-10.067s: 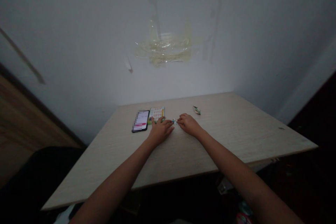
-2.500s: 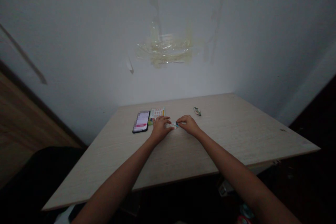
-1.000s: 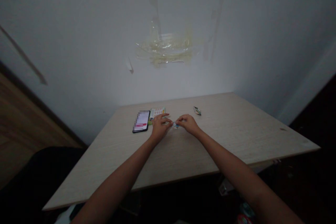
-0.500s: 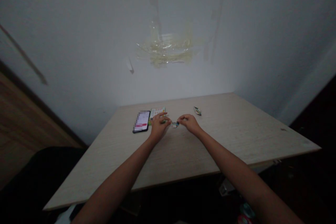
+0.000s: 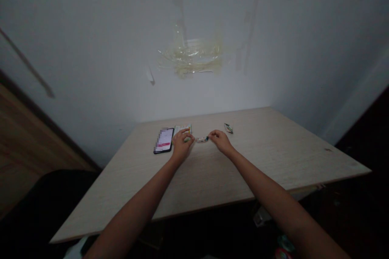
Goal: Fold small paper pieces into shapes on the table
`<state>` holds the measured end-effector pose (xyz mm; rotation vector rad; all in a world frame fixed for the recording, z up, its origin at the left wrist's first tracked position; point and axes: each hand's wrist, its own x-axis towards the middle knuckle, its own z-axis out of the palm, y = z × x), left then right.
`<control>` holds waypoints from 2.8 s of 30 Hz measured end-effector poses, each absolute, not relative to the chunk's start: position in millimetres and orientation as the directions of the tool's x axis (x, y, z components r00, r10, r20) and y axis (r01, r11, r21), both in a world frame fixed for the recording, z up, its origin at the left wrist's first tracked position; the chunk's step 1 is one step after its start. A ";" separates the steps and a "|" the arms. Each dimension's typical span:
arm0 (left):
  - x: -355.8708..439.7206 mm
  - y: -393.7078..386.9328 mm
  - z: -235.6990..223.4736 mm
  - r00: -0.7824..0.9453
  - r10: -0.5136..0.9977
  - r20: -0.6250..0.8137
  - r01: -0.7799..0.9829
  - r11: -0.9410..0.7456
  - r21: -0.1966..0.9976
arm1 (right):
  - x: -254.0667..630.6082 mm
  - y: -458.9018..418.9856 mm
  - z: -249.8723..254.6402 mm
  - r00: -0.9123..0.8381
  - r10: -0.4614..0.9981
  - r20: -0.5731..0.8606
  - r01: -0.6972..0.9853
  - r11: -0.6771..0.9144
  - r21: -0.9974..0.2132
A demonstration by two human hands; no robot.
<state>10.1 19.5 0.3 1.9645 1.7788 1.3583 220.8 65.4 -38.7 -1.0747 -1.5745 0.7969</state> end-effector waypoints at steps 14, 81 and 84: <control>9.7 21.1 0.7 -0.146 0.864 0.482 0.715 -0.245 0.655 | 222.1 71.9 -44.2 0.004 0.930 0.367 0.257 0.354 -0.899; 8.5 19.5 -0.9 0.053 0.938 0.342 0.820 -0.236 0.521 | 228.6 52.7 -22.3 -0.243 0.854 0.461 0.585 0.508 -0.632; 9.2 19.3 0.2 0.054 0.946 0.321 0.834 -0.220 0.506 | 226.9 51.4 -20.9 -0.249 0.861 0.443 0.614 0.494 -0.615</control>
